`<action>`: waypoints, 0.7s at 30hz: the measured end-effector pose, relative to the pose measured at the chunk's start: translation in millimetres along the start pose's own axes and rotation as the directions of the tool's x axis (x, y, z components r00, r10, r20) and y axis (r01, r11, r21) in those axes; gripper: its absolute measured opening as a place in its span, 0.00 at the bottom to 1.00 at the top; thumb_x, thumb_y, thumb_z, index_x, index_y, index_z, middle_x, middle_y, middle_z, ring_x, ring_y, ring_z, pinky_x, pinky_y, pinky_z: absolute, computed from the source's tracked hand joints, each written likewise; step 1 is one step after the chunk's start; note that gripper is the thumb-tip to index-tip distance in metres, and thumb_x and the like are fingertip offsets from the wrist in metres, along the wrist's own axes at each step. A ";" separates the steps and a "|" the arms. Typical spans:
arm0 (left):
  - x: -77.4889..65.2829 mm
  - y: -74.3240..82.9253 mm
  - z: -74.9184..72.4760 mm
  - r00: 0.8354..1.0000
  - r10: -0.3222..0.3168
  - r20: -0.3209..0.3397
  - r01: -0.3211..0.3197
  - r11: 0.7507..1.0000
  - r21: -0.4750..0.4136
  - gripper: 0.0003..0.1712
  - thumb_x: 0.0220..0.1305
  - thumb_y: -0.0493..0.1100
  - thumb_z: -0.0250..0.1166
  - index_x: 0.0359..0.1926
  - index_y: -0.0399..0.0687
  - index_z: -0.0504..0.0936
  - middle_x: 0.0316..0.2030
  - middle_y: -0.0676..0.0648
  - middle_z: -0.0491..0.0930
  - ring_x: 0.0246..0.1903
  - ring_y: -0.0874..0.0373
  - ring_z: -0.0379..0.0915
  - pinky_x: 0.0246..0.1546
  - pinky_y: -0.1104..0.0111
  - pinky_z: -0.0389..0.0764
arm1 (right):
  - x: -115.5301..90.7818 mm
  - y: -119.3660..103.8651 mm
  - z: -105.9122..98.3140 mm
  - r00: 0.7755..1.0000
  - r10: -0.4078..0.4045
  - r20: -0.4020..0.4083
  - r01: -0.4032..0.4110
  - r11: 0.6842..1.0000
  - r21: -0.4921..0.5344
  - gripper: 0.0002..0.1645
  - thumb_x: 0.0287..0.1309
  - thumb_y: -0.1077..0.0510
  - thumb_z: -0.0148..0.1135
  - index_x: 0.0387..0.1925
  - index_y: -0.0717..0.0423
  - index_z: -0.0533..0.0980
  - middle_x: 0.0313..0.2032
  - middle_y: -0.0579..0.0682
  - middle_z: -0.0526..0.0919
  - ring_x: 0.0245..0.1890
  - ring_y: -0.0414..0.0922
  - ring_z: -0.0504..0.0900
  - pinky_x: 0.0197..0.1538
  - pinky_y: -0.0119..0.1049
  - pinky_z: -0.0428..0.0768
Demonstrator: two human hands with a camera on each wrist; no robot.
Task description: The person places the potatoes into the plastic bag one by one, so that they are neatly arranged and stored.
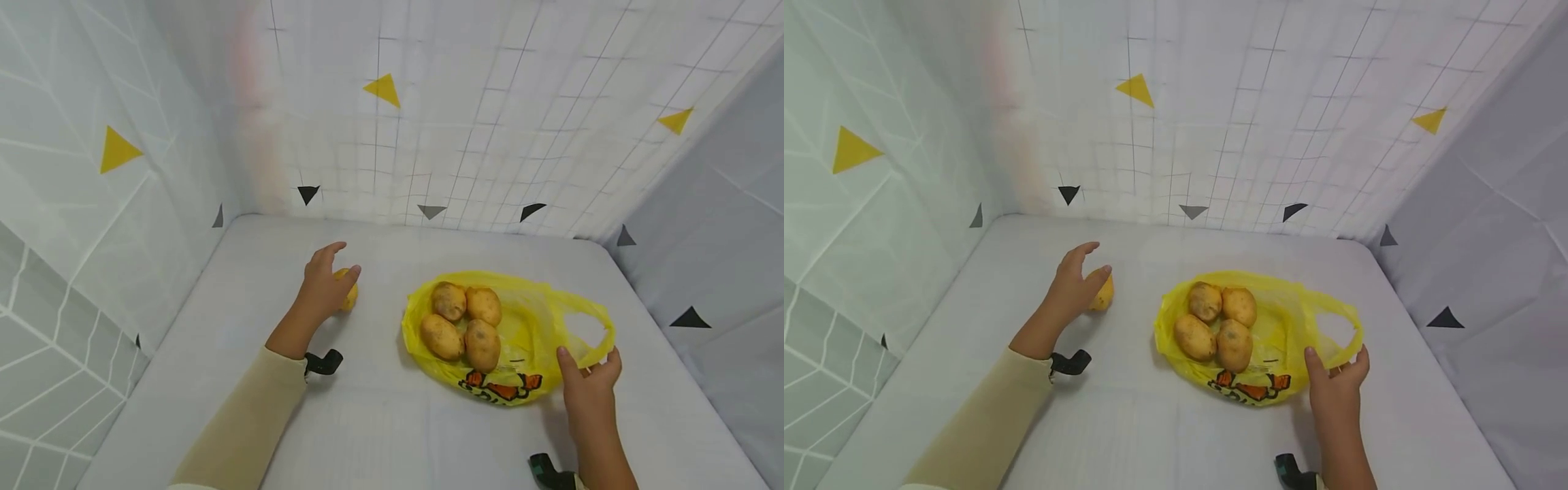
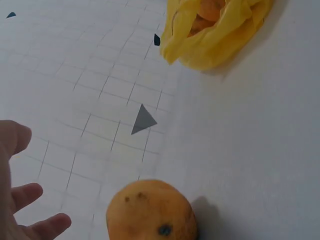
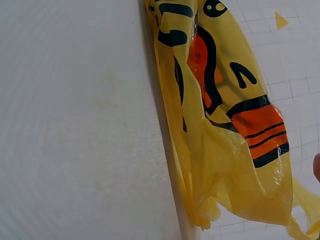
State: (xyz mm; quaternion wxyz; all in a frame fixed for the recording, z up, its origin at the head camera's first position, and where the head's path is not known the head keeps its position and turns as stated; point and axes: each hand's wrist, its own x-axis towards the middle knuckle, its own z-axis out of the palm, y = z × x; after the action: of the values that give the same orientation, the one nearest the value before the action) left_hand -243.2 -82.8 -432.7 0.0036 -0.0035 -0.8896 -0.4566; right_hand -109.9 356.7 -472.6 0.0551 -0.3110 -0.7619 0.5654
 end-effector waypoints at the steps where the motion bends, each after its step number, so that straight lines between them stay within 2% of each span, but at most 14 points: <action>1: 0.5 -5.0 -2.8 1.000 -0.017 0.007 0.017 1.000 0.003 0.41 0.73 0.63 0.62 0.80 0.64 0.59 0.81 0.46 0.53 0.78 0.41 0.51 0.70 0.35 0.66 | 0.1 0.6 0.1 1.000 0.007 0.002 -0.007 1.000 -0.002 0.61 0.72 0.30 0.54 0.78 0.26 0.19 0.84 0.57 0.39 0.82 0.59 0.51 0.78 0.60 0.57; 7: 3.3 -36.1 -20.3 0.995 -0.042 0.086 0.041 0.999 0.008 0.53 0.68 0.66 0.68 0.84 0.71 0.47 0.83 0.44 0.43 0.81 0.37 0.43 0.70 0.30 0.59 | 2.4 6.9 -0.4 0.999 0.026 0.032 -0.026 1.000 0.000 0.62 0.70 0.28 0.54 0.78 0.27 0.18 0.84 0.57 0.39 0.82 0.59 0.50 0.79 0.60 0.55; 13: 3.0 -48.5 -21.2 0.975 -0.058 0.214 0.079 0.993 -0.089 0.58 0.64 0.63 0.73 0.83 0.81 0.42 0.84 0.46 0.37 0.82 0.37 0.41 0.73 0.31 0.54 | 4.2 9.7 -2.0 0.999 0.022 0.032 -0.022 1.000 0.010 0.60 0.71 0.28 0.53 0.78 0.26 0.19 0.84 0.55 0.39 0.83 0.57 0.49 0.80 0.58 0.53; 16: 2.6 -50.7 -18.5 0.971 -0.057 0.234 0.086 0.990 -0.114 0.59 0.63 0.62 0.74 0.82 0.84 0.43 0.85 0.49 0.37 0.82 0.38 0.40 0.74 0.32 0.52 | 6.0 10.3 -2.2 0.999 0.019 0.031 -0.019 1.000 0.023 0.60 0.71 0.28 0.54 0.79 0.26 0.20 0.84 0.55 0.38 0.83 0.57 0.48 0.80 0.58 0.52; 21: 2.7 -52.3 -15.9 0.975 -0.044 0.217 0.073 0.989 -0.125 0.60 0.61 0.62 0.75 0.81 0.84 0.44 0.85 0.48 0.37 0.82 0.39 0.40 0.75 0.32 0.52 | 6.3 8.2 -2.2 0.999 0.025 0.024 -0.026 1.000 0.003 0.61 0.70 0.27 0.53 0.79 0.27 0.19 0.84 0.54 0.38 0.83 0.56 0.48 0.80 0.58 0.52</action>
State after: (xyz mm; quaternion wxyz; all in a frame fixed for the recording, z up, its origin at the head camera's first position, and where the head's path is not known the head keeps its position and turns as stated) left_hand -246.4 -126.2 -465.9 -0.1058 -0.0265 -0.8523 -0.5116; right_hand -110.6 363.3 -480.9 0.0391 -0.3137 -0.7575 0.5711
